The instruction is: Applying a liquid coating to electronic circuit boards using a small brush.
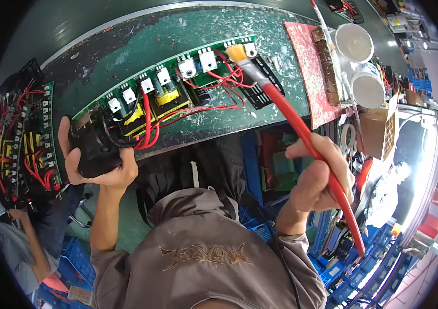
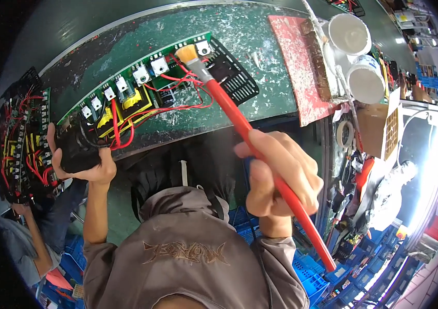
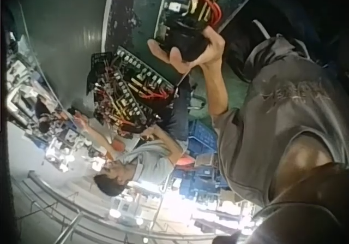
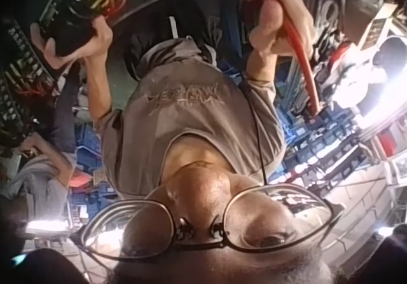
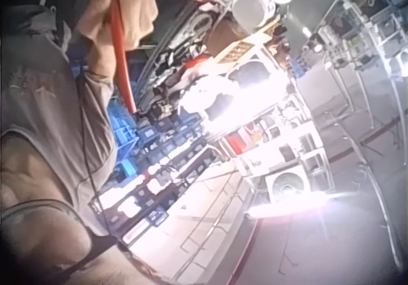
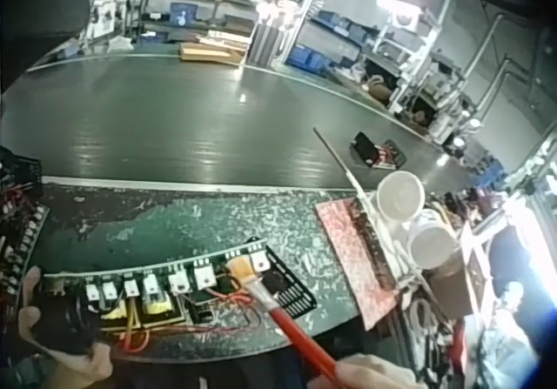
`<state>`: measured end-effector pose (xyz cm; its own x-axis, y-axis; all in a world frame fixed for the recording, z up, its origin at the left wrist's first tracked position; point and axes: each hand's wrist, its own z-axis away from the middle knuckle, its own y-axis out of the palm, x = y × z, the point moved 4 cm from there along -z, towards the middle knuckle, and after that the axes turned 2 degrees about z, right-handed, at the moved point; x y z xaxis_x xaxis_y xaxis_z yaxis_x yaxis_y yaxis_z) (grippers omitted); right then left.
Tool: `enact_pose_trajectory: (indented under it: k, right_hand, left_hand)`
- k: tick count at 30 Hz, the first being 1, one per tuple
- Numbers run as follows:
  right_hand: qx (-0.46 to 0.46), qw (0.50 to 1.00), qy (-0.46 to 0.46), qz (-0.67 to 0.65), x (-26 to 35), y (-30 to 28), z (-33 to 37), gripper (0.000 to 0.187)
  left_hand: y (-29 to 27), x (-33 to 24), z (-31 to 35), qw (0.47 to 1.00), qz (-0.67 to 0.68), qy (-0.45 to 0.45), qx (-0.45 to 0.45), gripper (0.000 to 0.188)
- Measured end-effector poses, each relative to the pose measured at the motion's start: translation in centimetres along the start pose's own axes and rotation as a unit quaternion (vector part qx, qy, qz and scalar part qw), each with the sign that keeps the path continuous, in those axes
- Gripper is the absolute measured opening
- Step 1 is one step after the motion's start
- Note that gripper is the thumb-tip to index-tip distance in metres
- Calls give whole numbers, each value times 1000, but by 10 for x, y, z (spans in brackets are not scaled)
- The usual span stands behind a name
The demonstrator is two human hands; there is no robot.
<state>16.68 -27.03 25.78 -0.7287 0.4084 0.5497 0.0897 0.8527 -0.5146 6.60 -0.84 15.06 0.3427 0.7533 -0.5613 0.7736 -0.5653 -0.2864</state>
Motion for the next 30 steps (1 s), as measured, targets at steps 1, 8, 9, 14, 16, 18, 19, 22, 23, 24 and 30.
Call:
enact_pose_trajectory:
  k: [1, 8, 9, 14, 16, 18, 19, 22, 23, 24, 30]
  right_hand:
    - [-2, 1000, 1, 3, -1, -2, 1, 37]
    - [-51, 997, -1, -54, -4, -20, 11, 20]
    - [-60, 997, 14, -39, -8, -18, 9, 20]
    - [23, 1000, 14, 1, -3, -11, -7, 19]
    - [18, 999, 18, -30, -7, -15, -1, 20]
    - [-33, 999, 11, -40, -14, -32, 6, 26]
    - [-96, 994, 39, -46, -15, -46, 13, 31]
    - [-192, 978, 82, -5, -27, -73, 26, 38]
    - [-190, 979, 80, -4, -32, -75, 25, 38]
    - [-146, 986, 77, -21, -33, -74, 19, 36]
    - [-49, 994, 63, -81, -20, -44, -3, 29]
  left_hand:
    - [1, 1, 0, 1000, -12, -10, -5, 77]
    - [0, -1, -1, 1000, 2, 7, -5, 75]
    - [1, -1, -2, 1000, -2, 5, -4, 75]
    - [2, 4, 4, 1000, 5, -13, -7, 74]
    - [1, 0, -2, 1000, -21, -8, -4, 73]
    - [4, -3, -7, 1000, -9, -17, -6, 71]
    - [7, -7, -14, 1000, -15, -10, -11, 69]
    - [7, -4, -9, 1000, -13, -12, -24, 67]
    - [4, -4, -8, 999, -11, -19, -25, 67]
    - [3, -5, -7, 999, -9, -26, -25, 68]
    - [4, -3, -2, 999, -24, 0, -25, 67]
